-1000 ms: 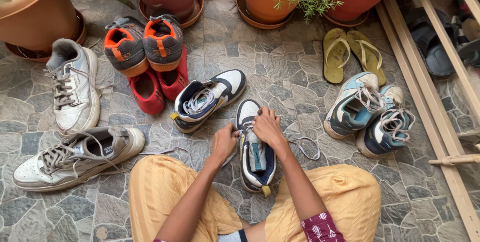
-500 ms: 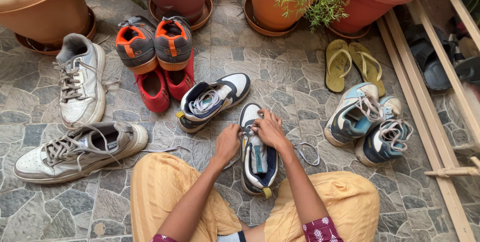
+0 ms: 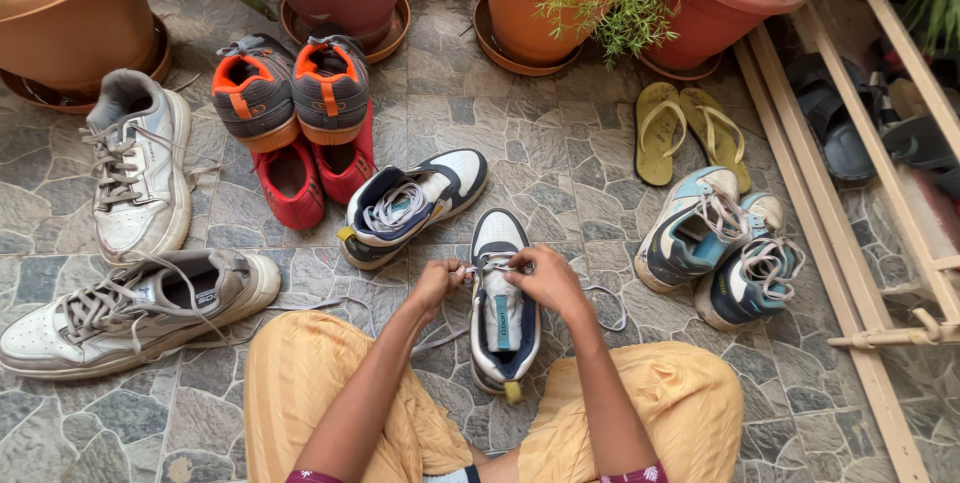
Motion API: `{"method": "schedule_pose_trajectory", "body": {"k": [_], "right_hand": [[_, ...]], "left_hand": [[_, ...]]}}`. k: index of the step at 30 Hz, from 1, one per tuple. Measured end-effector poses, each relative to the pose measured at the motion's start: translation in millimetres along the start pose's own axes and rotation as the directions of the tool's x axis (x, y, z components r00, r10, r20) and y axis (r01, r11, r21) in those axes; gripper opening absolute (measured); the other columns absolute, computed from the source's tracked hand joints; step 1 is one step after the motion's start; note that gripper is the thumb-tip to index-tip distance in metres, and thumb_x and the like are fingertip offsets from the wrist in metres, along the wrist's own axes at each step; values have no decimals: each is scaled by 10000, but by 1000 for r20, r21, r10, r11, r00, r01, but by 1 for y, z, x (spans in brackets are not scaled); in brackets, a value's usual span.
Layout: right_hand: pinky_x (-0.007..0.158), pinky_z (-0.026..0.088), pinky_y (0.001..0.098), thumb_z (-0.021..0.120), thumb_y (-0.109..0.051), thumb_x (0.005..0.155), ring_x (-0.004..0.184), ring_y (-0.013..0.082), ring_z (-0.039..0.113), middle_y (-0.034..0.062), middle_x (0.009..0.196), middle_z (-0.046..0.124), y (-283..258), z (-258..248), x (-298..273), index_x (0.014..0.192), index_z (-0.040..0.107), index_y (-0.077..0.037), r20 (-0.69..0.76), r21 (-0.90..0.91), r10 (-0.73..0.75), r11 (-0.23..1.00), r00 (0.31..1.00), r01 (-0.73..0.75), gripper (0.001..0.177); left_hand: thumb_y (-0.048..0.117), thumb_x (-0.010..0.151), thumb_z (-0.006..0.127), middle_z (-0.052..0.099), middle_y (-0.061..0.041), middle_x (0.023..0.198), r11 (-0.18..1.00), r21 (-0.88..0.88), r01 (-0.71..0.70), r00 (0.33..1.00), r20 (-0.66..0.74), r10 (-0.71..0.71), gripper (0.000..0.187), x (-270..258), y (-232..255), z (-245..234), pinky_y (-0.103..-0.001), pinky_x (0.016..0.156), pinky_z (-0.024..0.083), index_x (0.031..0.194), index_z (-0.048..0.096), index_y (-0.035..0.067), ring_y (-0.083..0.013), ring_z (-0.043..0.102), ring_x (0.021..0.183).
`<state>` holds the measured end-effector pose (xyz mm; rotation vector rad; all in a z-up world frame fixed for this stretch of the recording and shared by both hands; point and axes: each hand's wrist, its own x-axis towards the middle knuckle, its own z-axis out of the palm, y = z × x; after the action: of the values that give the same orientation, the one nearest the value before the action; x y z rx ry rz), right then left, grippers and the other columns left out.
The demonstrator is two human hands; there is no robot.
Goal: The person sits on a tiled floor and laces a white and blue sneaker. They thread the laces through the eyelets, pull them tight, and tie a knot.
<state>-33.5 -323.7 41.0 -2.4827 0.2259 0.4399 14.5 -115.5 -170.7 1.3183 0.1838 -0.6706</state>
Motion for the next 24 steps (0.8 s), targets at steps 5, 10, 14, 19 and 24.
{"method": "schedule_pose_trajectory", "body": {"k": [5,10,14,19,24], "right_hand": [[929,512,418,763,-141,742,1110,268,651,34,1246,646,0,11,1,1042,829,-240,-168,-104,-84,992,982,67,323],[944,534,379,810,-258,770,1082,223,688,4,1226,656,2,11,14,996,819,-250,-135,-48,-29,999,990,22,227],[980,497,376,860,-303,758,1154,224,628,10,1229,648,0,12,21,924,839,-226,-92,-73,-157,986,983,150,185],[1015,481,371,832,-187,729,1206,244,587,22,1289,647,7,10,23,844,841,-146,-128,-111,-398,916,908,386,123],[1075,474,358,815,-114,694,1250,250,573,15,1339,645,16,7,27,794,828,-121,-126,-78,-583,813,803,577,100]], "left_hand": [[164,998,572,706,-60,865,996,74,-52,997,53,48,196,-22,22,10,-334,843,442,914,725,73,-153,528,797],[374,1001,577,758,-82,921,944,288,-161,984,-22,174,373,-53,50,31,-322,923,418,890,727,51,-142,651,958],[476,963,617,747,-105,912,958,248,-144,987,-28,155,452,-62,64,36,-368,828,499,932,746,44,-209,658,883],[361,872,751,760,-166,870,818,511,-263,955,16,297,392,-64,75,38,-382,737,538,948,740,-23,-252,678,792],[205,884,714,751,-181,954,609,646,-460,861,155,485,240,-75,88,37,-412,765,559,1016,747,7,-300,729,807]]}}
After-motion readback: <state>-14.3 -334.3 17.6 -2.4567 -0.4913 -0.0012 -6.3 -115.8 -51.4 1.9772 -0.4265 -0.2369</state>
